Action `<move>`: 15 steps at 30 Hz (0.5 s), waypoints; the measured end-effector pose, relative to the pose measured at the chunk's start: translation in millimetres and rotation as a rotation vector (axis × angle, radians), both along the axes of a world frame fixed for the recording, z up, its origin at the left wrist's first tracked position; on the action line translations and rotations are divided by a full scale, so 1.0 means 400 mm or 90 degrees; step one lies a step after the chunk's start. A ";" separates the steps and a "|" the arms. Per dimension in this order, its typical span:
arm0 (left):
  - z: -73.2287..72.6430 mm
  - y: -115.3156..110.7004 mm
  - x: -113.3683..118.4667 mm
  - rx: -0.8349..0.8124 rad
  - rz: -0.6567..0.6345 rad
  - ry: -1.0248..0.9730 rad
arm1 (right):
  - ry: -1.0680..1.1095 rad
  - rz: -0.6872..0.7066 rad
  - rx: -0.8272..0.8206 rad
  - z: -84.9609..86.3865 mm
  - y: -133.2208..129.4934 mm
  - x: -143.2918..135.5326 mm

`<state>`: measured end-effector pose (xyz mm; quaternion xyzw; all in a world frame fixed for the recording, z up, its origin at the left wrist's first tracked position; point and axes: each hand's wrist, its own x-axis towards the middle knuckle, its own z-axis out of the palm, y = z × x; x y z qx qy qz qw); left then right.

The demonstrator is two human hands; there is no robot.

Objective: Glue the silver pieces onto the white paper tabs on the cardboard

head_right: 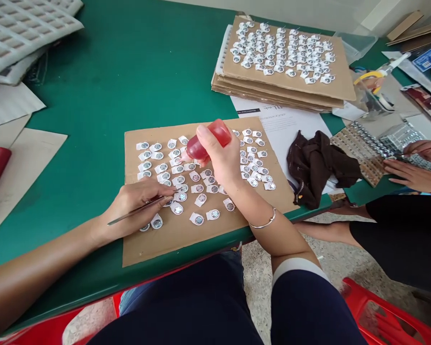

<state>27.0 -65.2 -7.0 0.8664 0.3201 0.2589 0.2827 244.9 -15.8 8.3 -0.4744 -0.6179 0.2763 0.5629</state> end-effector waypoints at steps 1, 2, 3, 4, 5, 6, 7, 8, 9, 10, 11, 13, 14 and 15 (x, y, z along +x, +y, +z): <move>-0.003 0.000 0.000 -0.001 -0.002 -0.002 | -0.010 -0.013 0.012 0.001 -0.001 0.000; -0.006 0.000 0.000 -0.004 -0.005 -0.002 | -0.015 -0.018 0.015 0.002 -0.002 -0.001; -0.009 0.000 0.000 -0.008 -0.007 -0.002 | -0.018 -0.014 0.012 0.003 -0.004 -0.002; -0.012 0.000 0.001 -0.013 -0.009 0.000 | -0.019 -0.008 0.006 0.005 -0.007 -0.003; -0.014 0.001 0.002 -0.017 -0.009 0.001 | -0.016 -0.003 0.000 0.006 -0.010 -0.005; -0.014 0.001 0.002 -0.018 -0.009 -0.001 | -0.010 -0.001 -0.006 0.007 -0.014 -0.006; -0.013 0.001 0.003 -0.018 -0.008 -0.003 | 0.000 0.000 -0.014 0.008 -0.017 -0.007; -0.011 0.001 0.005 -0.016 -0.010 -0.002 | 0.013 0.002 -0.023 0.009 -0.020 -0.007; -0.008 0.001 0.006 -0.010 -0.015 0.001 | 0.028 0.007 -0.036 0.009 -0.022 -0.008; -0.005 0.001 0.007 -0.003 -0.026 0.010 | 0.038 0.014 -0.049 0.009 -0.024 -0.008; -0.001 0.000 0.010 0.009 -0.039 0.024 | 0.042 0.021 -0.058 0.009 -0.025 -0.009; 0.007 -0.005 0.017 0.052 -0.059 0.059 | 0.025 0.020 -0.054 0.011 -0.029 -0.013; 0.009 -0.009 0.022 0.085 -0.066 0.083 | 0.008 0.017 -0.045 0.012 -0.031 -0.015; 0.011 -0.014 0.028 0.127 -0.071 0.111 | -0.011 0.015 -0.038 0.014 -0.034 -0.019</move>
